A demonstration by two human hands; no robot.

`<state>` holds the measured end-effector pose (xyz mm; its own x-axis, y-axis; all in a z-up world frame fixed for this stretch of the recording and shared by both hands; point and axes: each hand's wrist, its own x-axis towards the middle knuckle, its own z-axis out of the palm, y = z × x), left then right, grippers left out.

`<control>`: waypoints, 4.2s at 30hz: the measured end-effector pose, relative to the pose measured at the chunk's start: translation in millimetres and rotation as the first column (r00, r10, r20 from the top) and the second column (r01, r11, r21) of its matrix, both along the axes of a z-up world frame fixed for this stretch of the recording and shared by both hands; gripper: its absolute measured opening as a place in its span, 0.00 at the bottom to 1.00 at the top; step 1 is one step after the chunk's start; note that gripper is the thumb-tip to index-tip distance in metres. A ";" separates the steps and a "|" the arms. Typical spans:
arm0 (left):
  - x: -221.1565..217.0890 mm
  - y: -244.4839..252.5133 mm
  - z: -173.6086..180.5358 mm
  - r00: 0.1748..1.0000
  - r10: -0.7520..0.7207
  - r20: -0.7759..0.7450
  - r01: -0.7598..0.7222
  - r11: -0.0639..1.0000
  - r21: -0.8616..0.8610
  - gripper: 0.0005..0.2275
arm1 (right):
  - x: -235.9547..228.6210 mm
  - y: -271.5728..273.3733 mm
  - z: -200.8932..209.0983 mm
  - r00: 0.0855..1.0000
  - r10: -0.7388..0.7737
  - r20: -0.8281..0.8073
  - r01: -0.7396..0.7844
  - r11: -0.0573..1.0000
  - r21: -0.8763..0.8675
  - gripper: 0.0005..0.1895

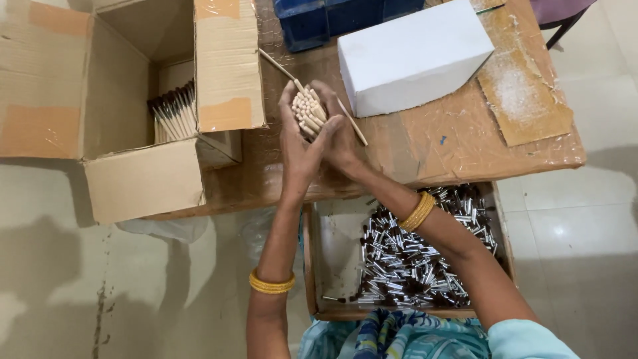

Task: The person inserts metal candle holders into the ends of wooden sticks. They hold a bundle of sticks in one hand and pick up holders from a box on their lap with the other hand to assemble them.

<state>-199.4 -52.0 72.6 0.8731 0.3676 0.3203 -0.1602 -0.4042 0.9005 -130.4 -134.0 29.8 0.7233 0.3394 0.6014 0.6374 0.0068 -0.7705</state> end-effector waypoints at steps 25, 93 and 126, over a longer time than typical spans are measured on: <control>161.8 110.8 -162.5 0.875 0.431 0.220 -0.392 0.365 0.845 0.09 | 10.4 -60.2 5.0 0.843 0.002 0.537 0.466 0.497 -0.732 0.33; -307.2 -226.4 -188.5 0.475 -0.880 0.014 0.225 0.107 -0.968 0.17 | -215.0 -286.2 -119.7 0.172 0.672 -0.720 -0.838 0.484 0.252 0.18; -199.8 -141.0 -215.8 0.847 -0.475 -0.237 -0.018 0.421 -0.907 0.25 | -187.0 -261.0 -140.6 0.997 -0.077 0.030 0.082 0.868 -0.489 0.15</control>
